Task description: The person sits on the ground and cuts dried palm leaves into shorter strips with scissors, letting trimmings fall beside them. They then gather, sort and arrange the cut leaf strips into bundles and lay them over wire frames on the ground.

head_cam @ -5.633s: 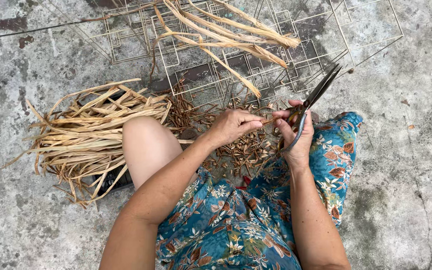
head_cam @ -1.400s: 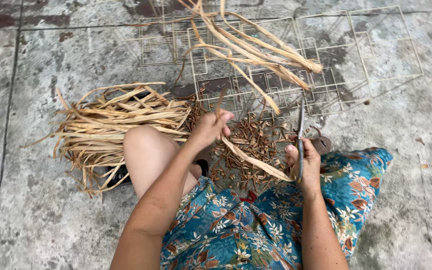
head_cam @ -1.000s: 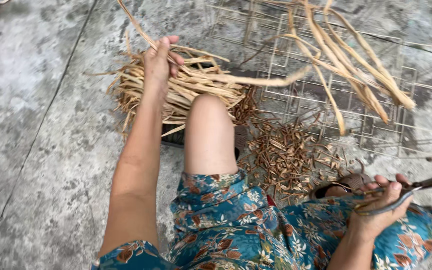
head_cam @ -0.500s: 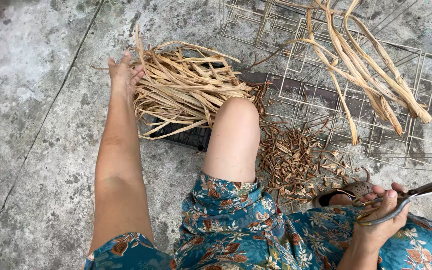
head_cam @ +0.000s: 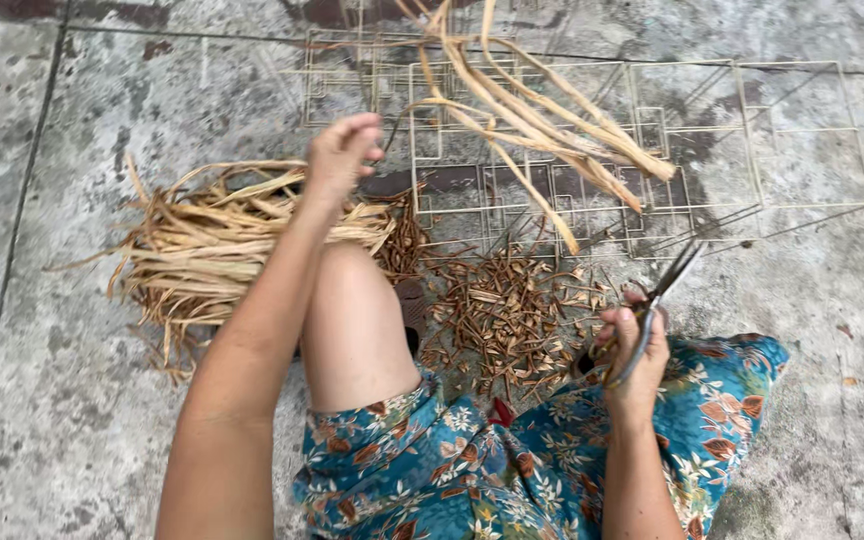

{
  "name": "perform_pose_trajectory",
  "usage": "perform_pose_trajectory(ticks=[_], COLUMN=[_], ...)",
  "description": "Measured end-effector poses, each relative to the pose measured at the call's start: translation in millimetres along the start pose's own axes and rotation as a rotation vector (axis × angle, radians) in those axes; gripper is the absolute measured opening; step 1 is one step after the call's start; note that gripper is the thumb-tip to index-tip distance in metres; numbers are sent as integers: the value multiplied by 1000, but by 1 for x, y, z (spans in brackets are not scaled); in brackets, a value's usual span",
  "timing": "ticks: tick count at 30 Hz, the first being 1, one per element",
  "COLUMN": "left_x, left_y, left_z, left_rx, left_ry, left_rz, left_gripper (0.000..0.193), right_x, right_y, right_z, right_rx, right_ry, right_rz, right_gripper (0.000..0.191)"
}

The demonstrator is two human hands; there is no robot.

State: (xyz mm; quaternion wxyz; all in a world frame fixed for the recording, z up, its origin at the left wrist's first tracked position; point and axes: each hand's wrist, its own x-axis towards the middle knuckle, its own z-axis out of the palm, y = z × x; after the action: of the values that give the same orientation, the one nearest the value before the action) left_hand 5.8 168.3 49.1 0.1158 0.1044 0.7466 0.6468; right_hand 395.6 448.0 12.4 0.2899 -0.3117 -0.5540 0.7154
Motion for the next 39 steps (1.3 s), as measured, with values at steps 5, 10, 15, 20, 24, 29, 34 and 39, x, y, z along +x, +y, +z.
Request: perform_pose_trajectory(ticks=[5,10,15,20,24,29,34,39], left_x=[5,8,23,17,7,3,-11,-57], left_y=[8,-13,-29,-42,-44,-39,-1,71], left_z=[133,189,239,298,332,343,328,277], left_rx=[215,689,767,767,866,1030,902,606], left_ry=[-201,-164,-211,-294,-299,-219,-103,-75], left_rz=[219,588,718,901,914,905,1035,1241], left_gripper=[23,17,21,24,33,29,24,29], right_x=[-8,-16,-25,-35,-43,-42,-37,-28], right_y=[-3,4,9,6,3,-2,-11,-12], right_z=[12,12,11,9,10,11,13,21], right_rx=[-63,-70,-89,-96,-88,-57,-80,-39], right_ry=[9,23,42,59,64,66,71,72], right_rz=[42,108,145,198,222,210,172,163], right_gripper=[30,35,37,38,38,39,38,34])
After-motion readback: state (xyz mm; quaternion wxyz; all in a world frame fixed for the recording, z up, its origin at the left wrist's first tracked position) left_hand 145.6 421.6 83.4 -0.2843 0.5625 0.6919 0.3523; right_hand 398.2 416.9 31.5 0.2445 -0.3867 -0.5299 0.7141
